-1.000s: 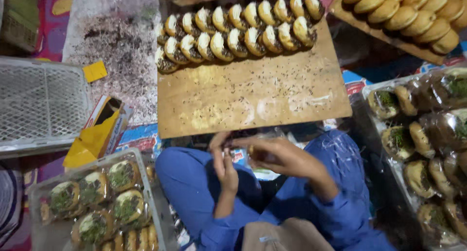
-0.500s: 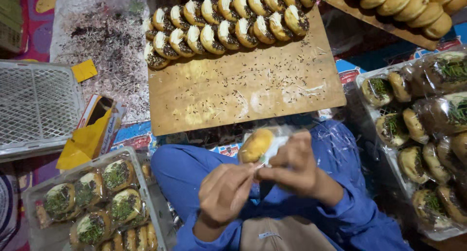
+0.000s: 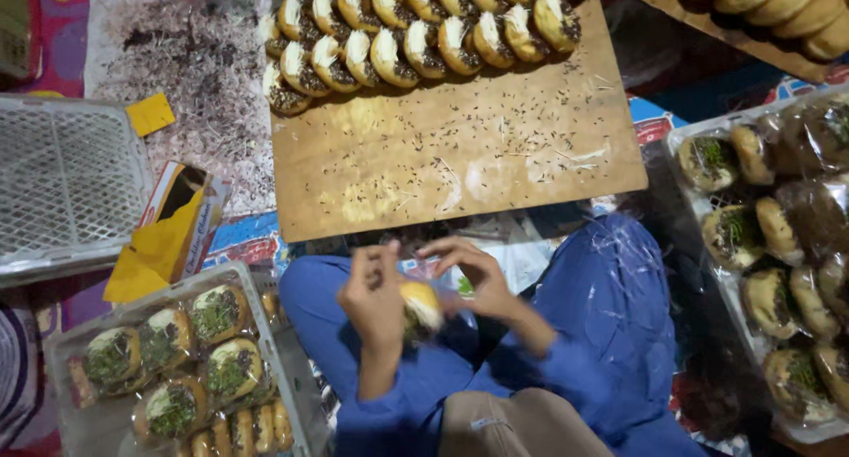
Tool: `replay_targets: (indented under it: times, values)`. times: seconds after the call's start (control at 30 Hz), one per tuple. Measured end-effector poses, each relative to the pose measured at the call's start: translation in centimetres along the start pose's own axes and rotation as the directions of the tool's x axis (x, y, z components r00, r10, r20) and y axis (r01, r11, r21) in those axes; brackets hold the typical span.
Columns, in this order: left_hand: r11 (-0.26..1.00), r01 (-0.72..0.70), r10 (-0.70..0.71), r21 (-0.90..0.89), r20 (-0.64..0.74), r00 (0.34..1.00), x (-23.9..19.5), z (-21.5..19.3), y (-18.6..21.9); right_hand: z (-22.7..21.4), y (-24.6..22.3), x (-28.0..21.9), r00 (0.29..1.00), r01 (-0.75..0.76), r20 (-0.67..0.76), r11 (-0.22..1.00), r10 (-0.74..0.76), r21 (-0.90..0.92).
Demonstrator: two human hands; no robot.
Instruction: The person sits on the floor and repeatedly picks up ring-shaped pastries from a wooden board, places them into clear plastic bags, and arranges the sealed bags into a white plastic crate. The process continues with multiple pastries until the crate is partially filled.
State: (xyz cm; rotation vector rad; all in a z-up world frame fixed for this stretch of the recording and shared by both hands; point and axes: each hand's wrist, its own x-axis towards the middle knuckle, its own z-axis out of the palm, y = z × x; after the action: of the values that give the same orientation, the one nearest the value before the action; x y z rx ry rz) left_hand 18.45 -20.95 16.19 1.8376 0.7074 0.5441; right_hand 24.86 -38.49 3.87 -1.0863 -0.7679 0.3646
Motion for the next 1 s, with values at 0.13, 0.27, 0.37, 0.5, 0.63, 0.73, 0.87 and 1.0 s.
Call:
replay_targets:
  times: [0.13,0.27,0.37,0.5,0.63,0.73,0.87,1.0]
  values:
    - [0.976,-0.192,0.210,0.101,-0.214,0.954,0.5,-3.1,-6.7,5.9,6.1,0.4,0.900,-0.112,-0.433,0.985,0.047,-0.127]
    - [0.994,-0.082,0.096,0.072,-0.226,0.969,-2.7,-6.8,-10.4,8.0,7.5,-3.2,0.824,-0.491,-0.299,0.870,0.482,0.049]
    - [0.944,-0.278,0.308,0.178,-0.171,0.936,-4.5,-7.6,-10.1,9.9,6.5,-4.3,0.772,-0.635,0.003,0.771,0.636,0.049]
    - [0.997,0.049,-0.059,-0.056,-0.194,0.979,-2.6,-5.6,-8.1,9.6,4.8,-0.6,0.832,-0.495,-0.256,0.867,0.492,0.059]
    - [0.947,0.002,-0.066,-0.322,-0.187,0.980,1.6,-3.5,-7.6,7.3,4.9,3.9,0.758,-0.385,-0.561,0.923,0.334,0.030]
    - [0.976,-0.209,0.216,0.056,-0.206,0.954,0.9,-4.3,-8.3,8.2,6.2,3.5,0.712,-0.453,-0.575,0.889,0.402,0.060]
    - [0.954,0.057,-0.041,0.293,-0.061,0.997,-2.3,-6.7,-11.1,8.9,7.6,-0.6,0.457,-0.791,-0.407,0.571,0.791,0.220]
    - [0.948,0.290,-0.287,-0.129,0.045,0.957,-0.3,-4.7,-16.3,0.1,9.3,-2.9,0.683,-0.729,-0.566,0.380,0.461,-0.569]
